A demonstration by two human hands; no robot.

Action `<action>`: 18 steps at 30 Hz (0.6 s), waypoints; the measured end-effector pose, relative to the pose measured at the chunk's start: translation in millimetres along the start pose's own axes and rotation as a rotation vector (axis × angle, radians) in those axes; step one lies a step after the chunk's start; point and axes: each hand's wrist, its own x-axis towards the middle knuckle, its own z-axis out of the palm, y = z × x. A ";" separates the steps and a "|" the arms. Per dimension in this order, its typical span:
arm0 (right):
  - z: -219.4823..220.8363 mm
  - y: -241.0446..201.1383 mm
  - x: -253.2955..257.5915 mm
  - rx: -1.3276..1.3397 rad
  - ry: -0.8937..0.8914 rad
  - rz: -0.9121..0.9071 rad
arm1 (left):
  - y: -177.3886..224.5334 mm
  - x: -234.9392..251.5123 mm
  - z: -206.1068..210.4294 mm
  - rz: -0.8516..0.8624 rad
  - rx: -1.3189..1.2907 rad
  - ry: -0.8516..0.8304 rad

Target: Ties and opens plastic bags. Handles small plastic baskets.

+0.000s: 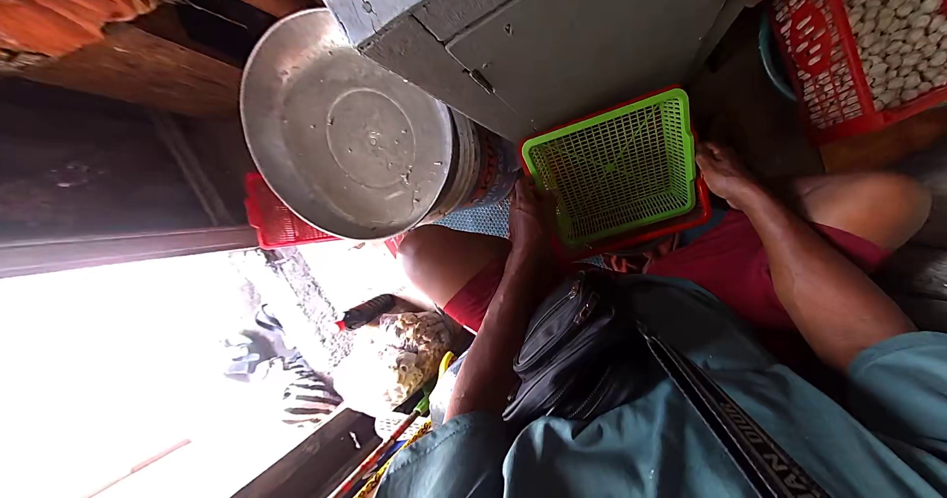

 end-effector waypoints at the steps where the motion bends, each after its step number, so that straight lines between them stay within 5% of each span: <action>1: 0.8 0.4 0.5 0.000 -0.001 0.005 | 0.2 0.4 0.7 -0.023 -0.006 -0.021; 13: -0.4 6.7 10.5 0.026 0.074 0.042 | -11.0 2.0 2.4 0.057 -0.009 -0.088; 16: -1.1 6.5 13.9 0.006 0.137 0.036 | -15.3 4.5 5.2 0.112 -0.001 0.095; 18: -1.4 6.8 16.0 0.016 0.160 0.076 | -19.1 12.2 3.1 0.004 -0.063 0.201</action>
